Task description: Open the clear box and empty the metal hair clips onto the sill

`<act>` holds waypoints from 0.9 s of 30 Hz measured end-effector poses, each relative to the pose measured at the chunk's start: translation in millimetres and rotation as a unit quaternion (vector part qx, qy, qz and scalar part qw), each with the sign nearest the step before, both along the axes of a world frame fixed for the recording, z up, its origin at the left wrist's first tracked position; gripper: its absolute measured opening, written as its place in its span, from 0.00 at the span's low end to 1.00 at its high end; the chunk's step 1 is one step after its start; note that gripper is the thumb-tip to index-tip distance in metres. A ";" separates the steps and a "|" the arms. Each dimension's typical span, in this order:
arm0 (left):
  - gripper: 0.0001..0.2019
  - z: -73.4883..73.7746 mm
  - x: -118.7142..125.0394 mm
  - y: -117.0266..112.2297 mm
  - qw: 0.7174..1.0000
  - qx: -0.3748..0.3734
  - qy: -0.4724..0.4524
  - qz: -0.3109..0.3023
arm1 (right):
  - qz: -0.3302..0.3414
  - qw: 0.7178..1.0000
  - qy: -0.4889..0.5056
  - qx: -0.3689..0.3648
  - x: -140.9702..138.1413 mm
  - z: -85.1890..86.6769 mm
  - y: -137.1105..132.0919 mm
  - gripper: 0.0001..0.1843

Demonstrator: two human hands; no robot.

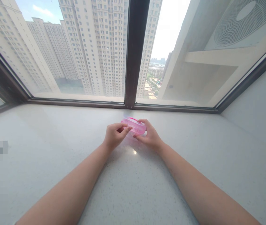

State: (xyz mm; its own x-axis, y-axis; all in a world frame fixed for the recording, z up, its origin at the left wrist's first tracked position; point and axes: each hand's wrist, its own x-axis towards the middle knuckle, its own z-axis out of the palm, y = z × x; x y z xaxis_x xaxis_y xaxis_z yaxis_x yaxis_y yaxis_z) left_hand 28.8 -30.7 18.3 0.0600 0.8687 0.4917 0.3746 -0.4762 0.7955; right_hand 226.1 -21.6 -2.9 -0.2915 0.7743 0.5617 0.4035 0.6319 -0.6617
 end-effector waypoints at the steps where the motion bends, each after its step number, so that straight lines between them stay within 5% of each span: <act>1: 0.12 0.0 -0.7 -0.5 1.000 0.021 0.009 0.002 | 0.002 1.000 0.002 -0.001 0.5 -0.1 0.1 0.32; 14: 0.10 -6.6 -6.6 9.2 0.975 0.210 0.066 -0.002 | 0.011 1.000 0.015 -0.012 1.6 6.1 -3.2 0.29; 27: 0.05 -7.3 -7.6 14.2 0.977 0.201 0.066 0.032 | 0.010 1.000 0.022 -0.009 2.1 4.8 -2.8 0.29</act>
State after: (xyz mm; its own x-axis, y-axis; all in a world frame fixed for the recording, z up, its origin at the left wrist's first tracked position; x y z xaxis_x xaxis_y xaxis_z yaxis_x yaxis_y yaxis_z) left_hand 21.2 -16.4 11.0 0.0973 0.6116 0.7852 0.5003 -0.7121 0.4926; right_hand 228.1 -24.4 1.9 -0.2821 0.7791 0.5599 0.3608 0.6269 -0.6905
